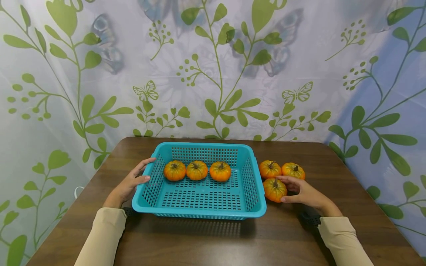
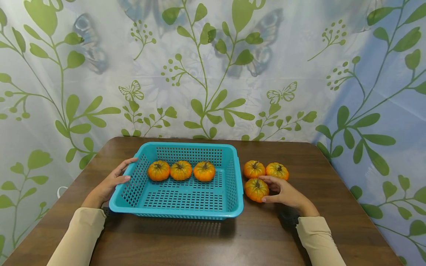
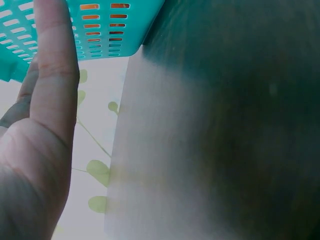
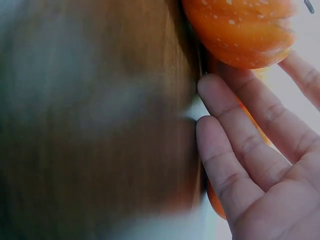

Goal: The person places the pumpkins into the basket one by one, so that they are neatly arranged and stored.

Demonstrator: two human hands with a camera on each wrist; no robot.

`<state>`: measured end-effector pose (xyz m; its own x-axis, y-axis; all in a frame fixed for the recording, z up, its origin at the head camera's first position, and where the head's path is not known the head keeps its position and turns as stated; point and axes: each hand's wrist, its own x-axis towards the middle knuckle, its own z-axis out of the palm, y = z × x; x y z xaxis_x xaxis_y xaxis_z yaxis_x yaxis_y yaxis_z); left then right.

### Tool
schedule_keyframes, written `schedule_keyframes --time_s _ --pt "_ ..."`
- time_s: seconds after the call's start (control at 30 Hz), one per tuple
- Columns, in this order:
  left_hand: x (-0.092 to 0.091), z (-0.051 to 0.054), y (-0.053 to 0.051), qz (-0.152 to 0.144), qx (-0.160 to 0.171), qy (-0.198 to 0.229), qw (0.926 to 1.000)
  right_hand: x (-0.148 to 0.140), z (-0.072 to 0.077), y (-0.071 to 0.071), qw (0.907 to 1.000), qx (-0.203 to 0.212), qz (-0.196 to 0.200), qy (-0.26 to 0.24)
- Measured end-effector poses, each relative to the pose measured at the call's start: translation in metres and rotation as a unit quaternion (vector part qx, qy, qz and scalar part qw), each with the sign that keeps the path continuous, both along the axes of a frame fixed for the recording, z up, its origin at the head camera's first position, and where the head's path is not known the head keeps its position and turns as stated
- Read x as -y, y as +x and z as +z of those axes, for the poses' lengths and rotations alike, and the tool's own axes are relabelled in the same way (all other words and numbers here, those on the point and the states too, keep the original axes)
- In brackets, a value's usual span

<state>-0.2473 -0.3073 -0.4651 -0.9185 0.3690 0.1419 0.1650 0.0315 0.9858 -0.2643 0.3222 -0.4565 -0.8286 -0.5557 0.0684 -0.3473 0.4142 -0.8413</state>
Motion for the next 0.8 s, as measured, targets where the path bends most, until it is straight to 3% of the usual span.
schedule_keyframes --time_s 0.5,0.8 --pt "0.0008 -0.001 0.0007 0.0 0.0 -0.004 1.0 0.0011 -0.0046 -0.0025 0.9992 -0.031 -0.025 0.004" --pt "-0.0006 0.001 0.0014 -0.006 0.004 0.005 1.0 0.0006 0.0031 -0.0003 0.9988 -0.029 -0.031 -0.025"
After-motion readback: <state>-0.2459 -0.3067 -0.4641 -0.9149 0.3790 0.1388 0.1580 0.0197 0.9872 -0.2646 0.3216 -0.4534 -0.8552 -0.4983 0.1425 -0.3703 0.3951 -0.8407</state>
